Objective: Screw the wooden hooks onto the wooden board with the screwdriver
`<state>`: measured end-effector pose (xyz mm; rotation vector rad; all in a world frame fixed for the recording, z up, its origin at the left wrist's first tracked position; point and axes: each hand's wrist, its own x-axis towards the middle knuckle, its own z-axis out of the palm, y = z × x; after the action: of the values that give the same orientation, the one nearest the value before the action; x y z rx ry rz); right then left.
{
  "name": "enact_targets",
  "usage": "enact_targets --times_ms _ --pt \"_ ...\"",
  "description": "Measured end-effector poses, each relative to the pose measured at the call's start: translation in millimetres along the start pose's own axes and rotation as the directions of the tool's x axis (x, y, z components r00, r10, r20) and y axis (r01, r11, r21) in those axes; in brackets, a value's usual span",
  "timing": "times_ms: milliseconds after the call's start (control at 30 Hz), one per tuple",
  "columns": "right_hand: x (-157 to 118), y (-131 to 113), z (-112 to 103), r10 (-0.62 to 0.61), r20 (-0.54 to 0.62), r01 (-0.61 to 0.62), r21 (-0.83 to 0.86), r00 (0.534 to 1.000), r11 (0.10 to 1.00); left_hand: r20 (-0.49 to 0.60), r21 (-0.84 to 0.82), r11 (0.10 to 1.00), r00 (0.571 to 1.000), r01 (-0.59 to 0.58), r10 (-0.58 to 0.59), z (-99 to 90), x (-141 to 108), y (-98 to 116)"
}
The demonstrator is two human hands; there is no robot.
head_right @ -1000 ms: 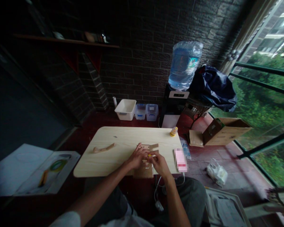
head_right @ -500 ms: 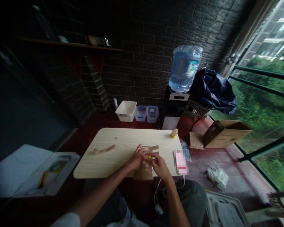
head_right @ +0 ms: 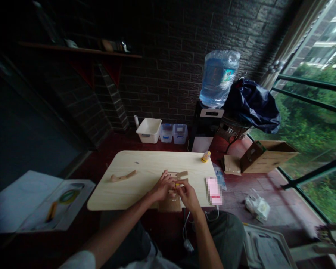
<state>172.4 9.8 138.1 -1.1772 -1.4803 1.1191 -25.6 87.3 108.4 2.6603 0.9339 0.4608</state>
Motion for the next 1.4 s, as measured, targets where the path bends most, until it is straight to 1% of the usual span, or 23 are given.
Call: enact_targets --times_ms 233,400,533,633,733,867,967,1167,1300,1400 --pt "2 -7 0 -0.057 0.043 0.058 -0.028 0.997 0.998 -0.01 0.059 0.998 1.0 0.001 -0.001 6.5 -2 -2" --pt "5 -16 -5 -0.107 0.08 0.115 -0.098 0.991 0.989 0.014 0.071 0.997 1.0 0.005 -0.006 3.2 -1 -1" --pt "6 -19 -7 -0.079 0.106 0.092 -0.119 0.991 0.989 0.013 0.049 0.999 1.0 0.009 -0.01 -0.8 0 1" --pt "5 -17 -5 -0.054 0.071 0.06 -0.084 0.996 0.995 0.004 0.024 0.999 1.0 0.022 -0.022 -2.7 0 4" --pt "4 -13 -2 -0.052 0.031 0.054 -0.069 0.998 0.996 -0.003 0.011 1.0 1.0 0.024 -0.024 -4.2 0 5" --pt "2 -12 2 -0.056 -0.015 0.055 -0.093 0.998 0.994 0.012 0.026 0.999 1.0 0.027 -0.027 -6.9 0 7" --pt "-1 -15 4 -0.06 -0.033 0.055 -0.123 0.998 0.991 0.02 0.03 0.999 0.999 0.028 -0.028 -9.2 1 8" --pt "-1 -23 2 -0.054 -0.003 0.054 -0.113 0.999 0.992 0.032 0.051 0.998 0.999 0.026 -0.028 -10.4 0 8" --pt "2 -22 -2 -0.028 0.029 0.031 -0.116 0.999 0.993 0.042 0.051 0.998 0.999 0.029 -0.031 -8.3 0 7" --pt "5 -20 -3 -0.03 0.045 0.035 -0.134 0.999 0.99 0.041 0.045 0.998 0.999 0.033 -0.035 -6.6 1 6"
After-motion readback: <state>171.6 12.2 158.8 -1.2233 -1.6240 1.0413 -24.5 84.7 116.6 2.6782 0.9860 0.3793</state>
